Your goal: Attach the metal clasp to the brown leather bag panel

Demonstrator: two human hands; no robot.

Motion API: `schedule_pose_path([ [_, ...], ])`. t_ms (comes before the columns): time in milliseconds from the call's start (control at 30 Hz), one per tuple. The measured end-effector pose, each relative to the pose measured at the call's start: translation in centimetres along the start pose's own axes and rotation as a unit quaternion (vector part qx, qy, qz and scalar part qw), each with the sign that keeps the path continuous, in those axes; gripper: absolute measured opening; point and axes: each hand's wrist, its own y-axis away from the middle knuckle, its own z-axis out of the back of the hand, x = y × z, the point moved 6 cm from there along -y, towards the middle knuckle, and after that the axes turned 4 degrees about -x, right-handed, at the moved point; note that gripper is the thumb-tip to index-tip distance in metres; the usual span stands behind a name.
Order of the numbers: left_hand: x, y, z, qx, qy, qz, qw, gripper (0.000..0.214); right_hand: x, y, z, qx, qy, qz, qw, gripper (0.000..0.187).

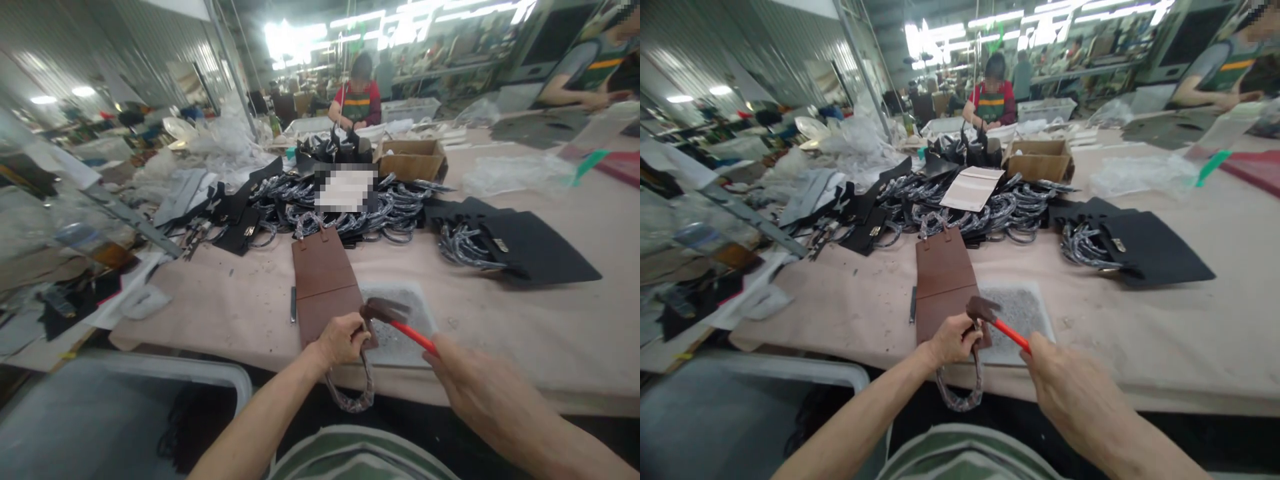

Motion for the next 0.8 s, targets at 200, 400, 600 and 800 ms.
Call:
schedule_pose_path([
  [200,-0.5,0.0,0.3,-0.011,-0.005,-0.015,1.0,0.012,-7.7,1.4,-4.7,0.161,-0.158,-0.213,0.951,0.041],
  [400,-1.9,-0.2,1.6,-0.049,0.013,0.004,0.999,0.017,-16.7,4.1,-9.6,0.188,-0.066,-0.335,0.921,0.033],
  [600,-2.6,0.0,1.7,-0.043,-0.028,0.022,0.998,0.008,-13.5,3.0,-12.1,0.063,0.032,-0.18,0.981,0.039],
  [800,-1.9,0.6,1.2,-0.049,-0.036,0.035,0.998,0.011,-1.1,3.5,-17.2,0.104,-0.086,0.081,0.988,0.045],
])
